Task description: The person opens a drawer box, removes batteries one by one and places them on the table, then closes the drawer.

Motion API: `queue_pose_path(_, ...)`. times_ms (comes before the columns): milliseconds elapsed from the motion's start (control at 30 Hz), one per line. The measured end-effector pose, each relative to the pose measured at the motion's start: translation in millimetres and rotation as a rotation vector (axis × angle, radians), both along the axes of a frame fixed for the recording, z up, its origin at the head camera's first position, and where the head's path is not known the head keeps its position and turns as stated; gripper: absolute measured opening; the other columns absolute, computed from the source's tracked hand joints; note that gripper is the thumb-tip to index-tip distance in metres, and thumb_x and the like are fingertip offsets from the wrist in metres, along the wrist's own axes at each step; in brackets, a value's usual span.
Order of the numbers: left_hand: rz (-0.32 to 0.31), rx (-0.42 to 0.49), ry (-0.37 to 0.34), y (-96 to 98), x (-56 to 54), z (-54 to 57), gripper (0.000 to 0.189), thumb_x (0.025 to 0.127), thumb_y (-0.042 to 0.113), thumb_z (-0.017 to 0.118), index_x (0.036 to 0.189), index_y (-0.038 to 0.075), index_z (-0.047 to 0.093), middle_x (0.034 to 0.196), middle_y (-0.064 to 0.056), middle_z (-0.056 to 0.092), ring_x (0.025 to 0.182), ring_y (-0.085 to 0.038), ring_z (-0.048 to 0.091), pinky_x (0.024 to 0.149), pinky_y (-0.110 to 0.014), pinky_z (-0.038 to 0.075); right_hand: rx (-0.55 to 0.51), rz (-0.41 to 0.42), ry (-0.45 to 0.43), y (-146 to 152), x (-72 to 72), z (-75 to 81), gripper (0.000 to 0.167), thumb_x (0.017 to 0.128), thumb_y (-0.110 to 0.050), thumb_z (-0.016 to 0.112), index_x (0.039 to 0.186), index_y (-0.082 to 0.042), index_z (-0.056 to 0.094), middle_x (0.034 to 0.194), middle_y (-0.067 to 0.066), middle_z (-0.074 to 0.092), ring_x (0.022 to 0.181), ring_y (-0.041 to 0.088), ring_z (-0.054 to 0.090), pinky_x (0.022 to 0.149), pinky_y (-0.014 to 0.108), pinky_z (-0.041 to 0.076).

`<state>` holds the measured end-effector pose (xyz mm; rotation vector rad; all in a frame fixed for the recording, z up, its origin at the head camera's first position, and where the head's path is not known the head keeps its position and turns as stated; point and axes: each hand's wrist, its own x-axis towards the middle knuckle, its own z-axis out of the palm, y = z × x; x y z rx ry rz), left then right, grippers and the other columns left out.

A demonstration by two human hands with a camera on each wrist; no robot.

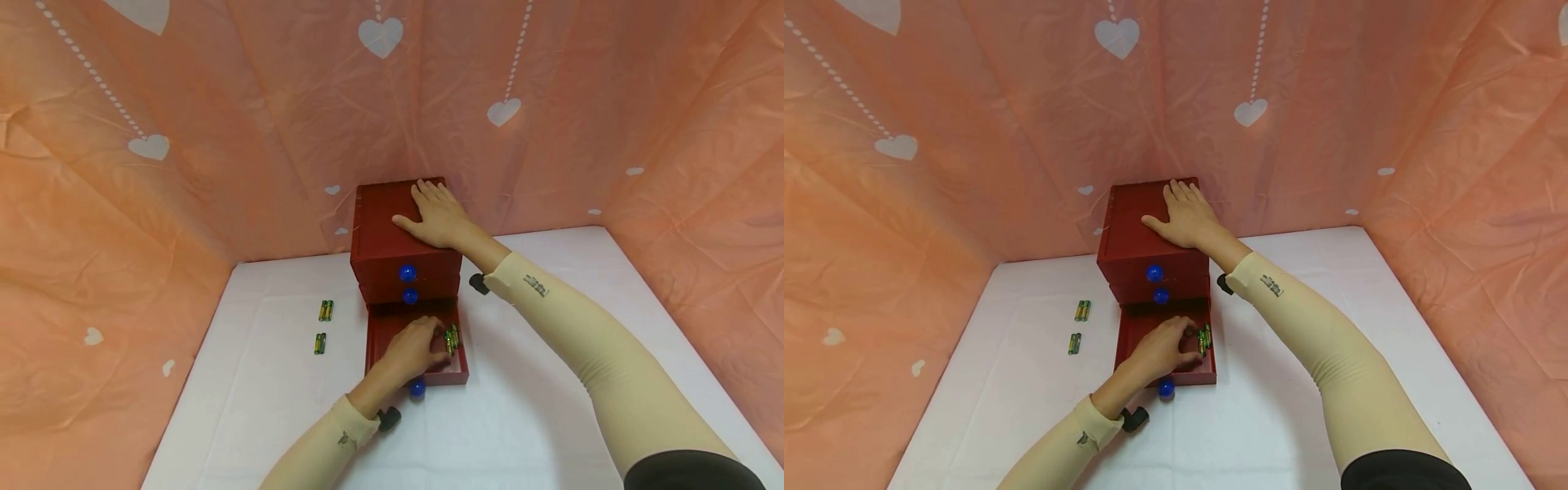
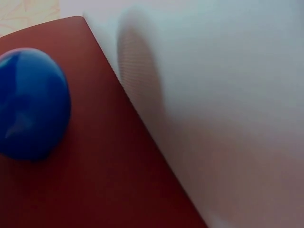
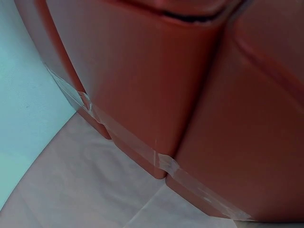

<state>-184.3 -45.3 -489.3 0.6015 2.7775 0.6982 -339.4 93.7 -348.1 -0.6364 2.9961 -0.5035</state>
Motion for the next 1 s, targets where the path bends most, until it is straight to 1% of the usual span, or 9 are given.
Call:
queue_pose_path(300, -0.012, -0.071, 0.045, 4.5, -0.9, -2.0, 0.05, 0.092, 0.038, 0.088, 0.131, 0.015, 0.067, 0.116, -0.001, 0.068, 0.106, -0.017, 0.062, 0.101, -0.036, 0.058, -0.001, -0.003, 0.002, 0.7, -0.7, -1.2, 0.092, 0.109, -0.063, 0.042, 0.17, 0.001, 0.016, 0.179, 0.02, 0.009, 0.166, 0.036, 0.003, 0.134, 0.045, -0.005)
queue_pose_path(533, -0.018, -0.089, 0.063, 6.1, -2.4, -3.6, 0.051, 0.091, 0.038, 0.088, 0.132, 0.015, 0.067, 0.118, -0.002, 0.067, 0.11, -0.018, 0.063, 0.103, -0.035, 0.058, -0.002, -0.005, -0.003, 0.2, -0.3, -0.8, 0.092, 0.109, -0.063, 0.042, 0.17, 0.001, 0.016, 0.178, 0.02, 0.009, 0.166, 0.036, 0.003, 0.134, 0.044, -0.006)
queue_pose_path(767, -0.025, -0.112, 0.092, 7.9, -3.4, -6.0, 0.052, 0.091, 0.039, 0.088, 0.132, 0.015, 0.068, 0.12, -0.002, 0.067, 0.113, -0.019, 0.064, 0.101, -0.036, 0.059, 0.001, -0.006, -0.001, -0.4, -0.8, -0.7, 0.092, 0.109, -0.064, 0.041, 0.17, 0.0, 0.017, 0.179, 0.02, 0.009, 0.166, 0.035, 0.004, 0.134, 0.044, -0.005)
queue_pose_path(1000, -0.032, -0.112, 0.1, 7.3, -3.1, -5.7, 0.051, 0.091, 0.039, 0.088, 0.132, 0.015, 0.069, 0.119, -0.002, 0.067, 0.111, -0.019, 0.063, 0.099, -0.035, 0.059, 0.01, -0.007, -0.003, -0.6, -0.8, -0.5, 0.091, 0.11, -0.064, 0.04, 0.17, 0.0, 0.016, 0.179, 0.019, 0.009, 0.166, 0.034, 0.004, 0.134, 0.044, -0.004)
